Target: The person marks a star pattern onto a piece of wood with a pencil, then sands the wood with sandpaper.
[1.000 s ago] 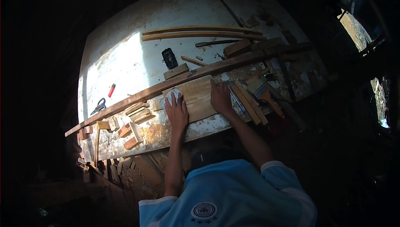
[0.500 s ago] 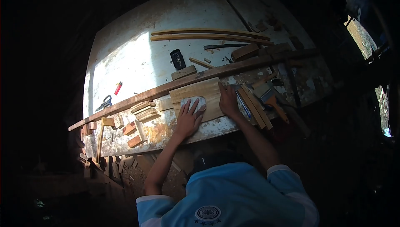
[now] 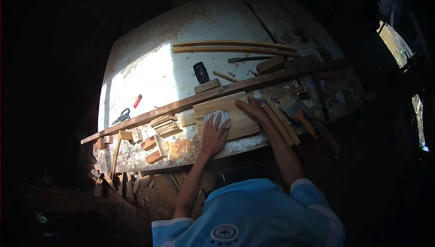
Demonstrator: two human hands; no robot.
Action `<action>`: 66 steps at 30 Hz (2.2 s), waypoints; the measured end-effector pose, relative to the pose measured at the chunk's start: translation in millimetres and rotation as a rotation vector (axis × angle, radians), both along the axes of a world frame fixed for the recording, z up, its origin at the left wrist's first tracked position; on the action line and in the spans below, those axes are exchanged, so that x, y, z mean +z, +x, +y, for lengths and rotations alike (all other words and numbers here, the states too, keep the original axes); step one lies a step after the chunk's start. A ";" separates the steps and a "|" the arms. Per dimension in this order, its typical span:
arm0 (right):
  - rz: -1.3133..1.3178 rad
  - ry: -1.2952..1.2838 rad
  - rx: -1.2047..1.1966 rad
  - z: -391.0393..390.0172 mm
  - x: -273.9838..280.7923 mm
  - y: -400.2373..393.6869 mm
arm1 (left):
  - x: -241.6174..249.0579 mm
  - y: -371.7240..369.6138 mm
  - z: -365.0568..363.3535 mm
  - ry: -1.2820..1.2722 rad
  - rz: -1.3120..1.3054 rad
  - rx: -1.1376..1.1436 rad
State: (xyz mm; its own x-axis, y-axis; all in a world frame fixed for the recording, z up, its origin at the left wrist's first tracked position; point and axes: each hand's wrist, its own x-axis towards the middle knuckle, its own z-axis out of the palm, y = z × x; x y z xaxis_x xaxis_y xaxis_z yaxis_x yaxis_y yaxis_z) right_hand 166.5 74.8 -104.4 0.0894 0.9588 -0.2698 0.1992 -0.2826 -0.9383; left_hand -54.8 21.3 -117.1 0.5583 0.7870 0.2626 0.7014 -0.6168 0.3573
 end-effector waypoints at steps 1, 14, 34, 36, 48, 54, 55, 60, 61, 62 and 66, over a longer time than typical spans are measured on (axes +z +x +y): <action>0.025 0.019 0.059 0.5 -11.8 9.8 | 1.3 -3.0 -0.2 -0.007 -0.039 -0.015; -0.323 0.281 0.046 -58.9 150.6 -10.0 | -11.5 11.6 44.9 -0.605 -0.729 0.156; 0.552 0.510 -0.101 -32.2 75.1 -20.1 | 41.7 48.8 25.4 -0.849 -0.788 -0.091; 0.575 0.465 -0.124 -40.6 82.9 -16.5 | 61.5 44.7 10.4 -0.794 -0.808 -0.210; -0.478 -0.070 -0.016 -16.8 35.3 85.9 | -21.7 36.6 28.8 -0.247 -0.207 0.050; -0.932 0.005 0.123 -2.1 33.0 63.6 | -23.0 35.7 38.0 -0.154 -0.134 0.136; -0.994 0.058 0.100 0.5 13.2 65.1 | -24.9 39.7 40.0 -0.126 -0.139 0.156; -1.034 0.295 0.184 -3.1 -4.4 63.3 | -28.6 43.7 41.0 -0.015 -0.070 0.159; -0.984 0.419 0.198 -4.4 -5.9 59.5 | -28.0 41.9 39.5 0.033 -0.054 0.161; -0.931 0.544 0.207 -5.0 -4.4 53.4 | -17.8 35.4 36.9 -0.217 -0.221 0.131; 0.342 0.412 0.119 -12.6 7.0 15.9 | 42.6 24.2 24.1 -0.984 -1.200 0.037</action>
